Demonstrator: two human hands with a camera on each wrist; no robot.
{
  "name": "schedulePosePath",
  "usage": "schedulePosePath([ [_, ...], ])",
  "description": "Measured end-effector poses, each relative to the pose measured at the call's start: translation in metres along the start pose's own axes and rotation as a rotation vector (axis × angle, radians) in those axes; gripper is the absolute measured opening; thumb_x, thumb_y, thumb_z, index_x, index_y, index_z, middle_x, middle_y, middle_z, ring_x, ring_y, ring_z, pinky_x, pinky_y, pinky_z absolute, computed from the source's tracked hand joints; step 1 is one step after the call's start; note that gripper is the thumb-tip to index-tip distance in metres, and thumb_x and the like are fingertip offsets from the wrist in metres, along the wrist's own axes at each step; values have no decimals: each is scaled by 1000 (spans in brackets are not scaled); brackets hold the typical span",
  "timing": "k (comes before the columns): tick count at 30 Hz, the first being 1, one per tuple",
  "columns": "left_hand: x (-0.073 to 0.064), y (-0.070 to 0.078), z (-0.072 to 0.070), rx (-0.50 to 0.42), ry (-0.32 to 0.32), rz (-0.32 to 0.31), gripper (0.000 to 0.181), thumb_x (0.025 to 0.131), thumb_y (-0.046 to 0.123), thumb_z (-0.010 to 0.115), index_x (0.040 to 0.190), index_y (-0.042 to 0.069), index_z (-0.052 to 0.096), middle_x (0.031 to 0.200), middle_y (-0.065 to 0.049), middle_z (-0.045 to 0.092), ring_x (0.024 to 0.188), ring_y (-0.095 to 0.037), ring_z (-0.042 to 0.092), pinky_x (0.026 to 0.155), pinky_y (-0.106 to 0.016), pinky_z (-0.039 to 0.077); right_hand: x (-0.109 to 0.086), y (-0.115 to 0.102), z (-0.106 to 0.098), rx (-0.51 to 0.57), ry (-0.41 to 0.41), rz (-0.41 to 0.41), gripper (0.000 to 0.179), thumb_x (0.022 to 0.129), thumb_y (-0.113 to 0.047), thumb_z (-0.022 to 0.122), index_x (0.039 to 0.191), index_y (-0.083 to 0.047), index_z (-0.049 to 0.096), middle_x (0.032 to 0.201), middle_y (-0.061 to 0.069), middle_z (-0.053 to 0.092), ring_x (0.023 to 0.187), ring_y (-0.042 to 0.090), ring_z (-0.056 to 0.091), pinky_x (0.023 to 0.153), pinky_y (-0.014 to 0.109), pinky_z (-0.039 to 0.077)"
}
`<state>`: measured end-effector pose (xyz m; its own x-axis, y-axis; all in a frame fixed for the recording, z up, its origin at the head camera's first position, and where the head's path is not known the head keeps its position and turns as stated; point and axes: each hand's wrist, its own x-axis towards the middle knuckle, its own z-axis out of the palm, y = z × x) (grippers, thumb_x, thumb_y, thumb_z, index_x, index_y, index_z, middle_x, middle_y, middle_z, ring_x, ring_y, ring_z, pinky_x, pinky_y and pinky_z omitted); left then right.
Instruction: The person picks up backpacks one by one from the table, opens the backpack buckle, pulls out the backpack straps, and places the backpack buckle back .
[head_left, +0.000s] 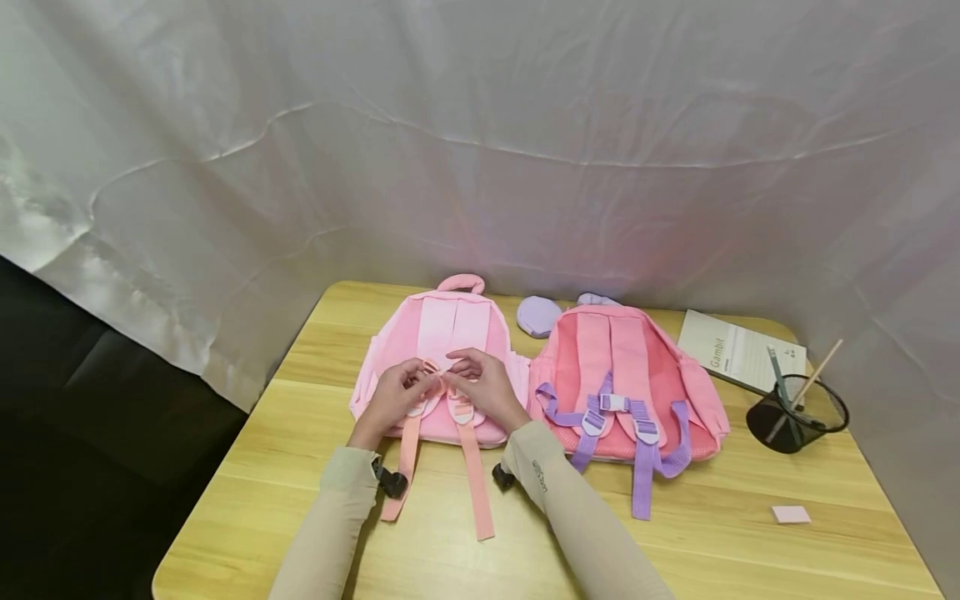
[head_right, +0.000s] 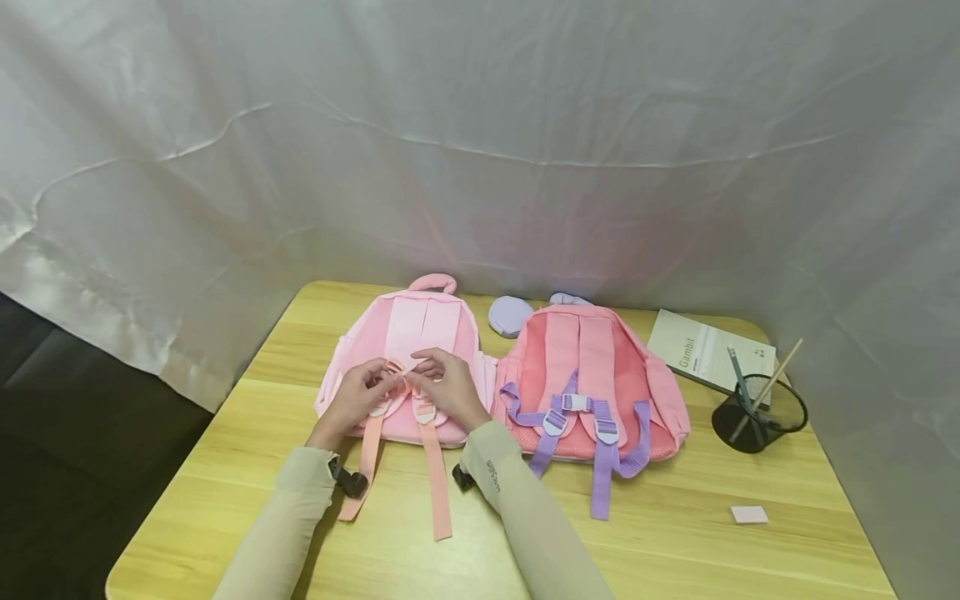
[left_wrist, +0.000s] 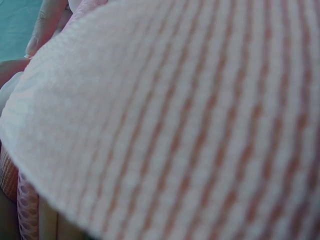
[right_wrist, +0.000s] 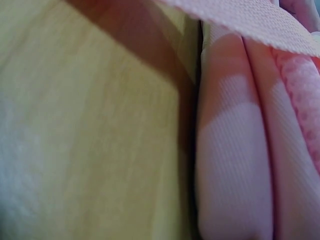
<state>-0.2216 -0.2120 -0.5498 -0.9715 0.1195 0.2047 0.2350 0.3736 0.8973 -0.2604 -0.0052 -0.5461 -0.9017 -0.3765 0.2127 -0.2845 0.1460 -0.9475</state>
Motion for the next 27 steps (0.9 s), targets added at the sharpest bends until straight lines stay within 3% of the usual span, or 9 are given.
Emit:
schedulePosePath([
  [7, 0, 1, 0, -4, -12, 11, 13, 100, 22, 71, 104, 10, 73, 79, -8, 68, 70, -8, 58, 66, -21, 47, 1, -2, 0, -34, 7, 0, 25, 94, -16, 78, 117, -8, 75, 99, 11, 77, 88, 18, 73, 79, 25, 59],
  [12, 0, 0, 0, 24, -30, 2, 14, 99, 25, 72, 101, 11, 73, 78, -7, 69, 67, -8, 58, 64, -21, 46, 2, -1, 0, -67, 4, 5, 20, 97, -20, 75, 113, -10, 77, 101, 7, 77, 89, 13, 71, 82, 24, 57],
  [17, 0, 0, 1, 32, -15, -30, 20, 94, 33, 78, 101, 15, 72, 80, -3, 68, 68, -11, 57, 63, -23, 46, 2, 1, -1, -13, 41, 16, 16, 96, -23, 77, 105, -11, 79, 97, 5, 78, 85, 10, 71, 79, 23, 57],
  [21, 1, -1, 3, 80, -28, -45, 18, 88, 32, 84, 93, 20, 72, 76, 4, 65, 67, -11, 54, 61, -22, 44, 2, 2, -2, 40, 85, 37, 16, 94, -24, 78, 103, -11, 80, 93, 6, 79, 81, 12, 73, 74, 22, 58],
  [27, 0, -1, 4, 173, -56, -7, 10, 86, 25, 86, 88, 22, 76, 72, 7, 62, 65, -9, 50, 63, -23, 41, 1, 1, -1, 39, 82, 64, 16, 94, -23, 79, 102, -9, 79, 93, 7, 79, 81, 12, 74, 75, 25, 59],
])
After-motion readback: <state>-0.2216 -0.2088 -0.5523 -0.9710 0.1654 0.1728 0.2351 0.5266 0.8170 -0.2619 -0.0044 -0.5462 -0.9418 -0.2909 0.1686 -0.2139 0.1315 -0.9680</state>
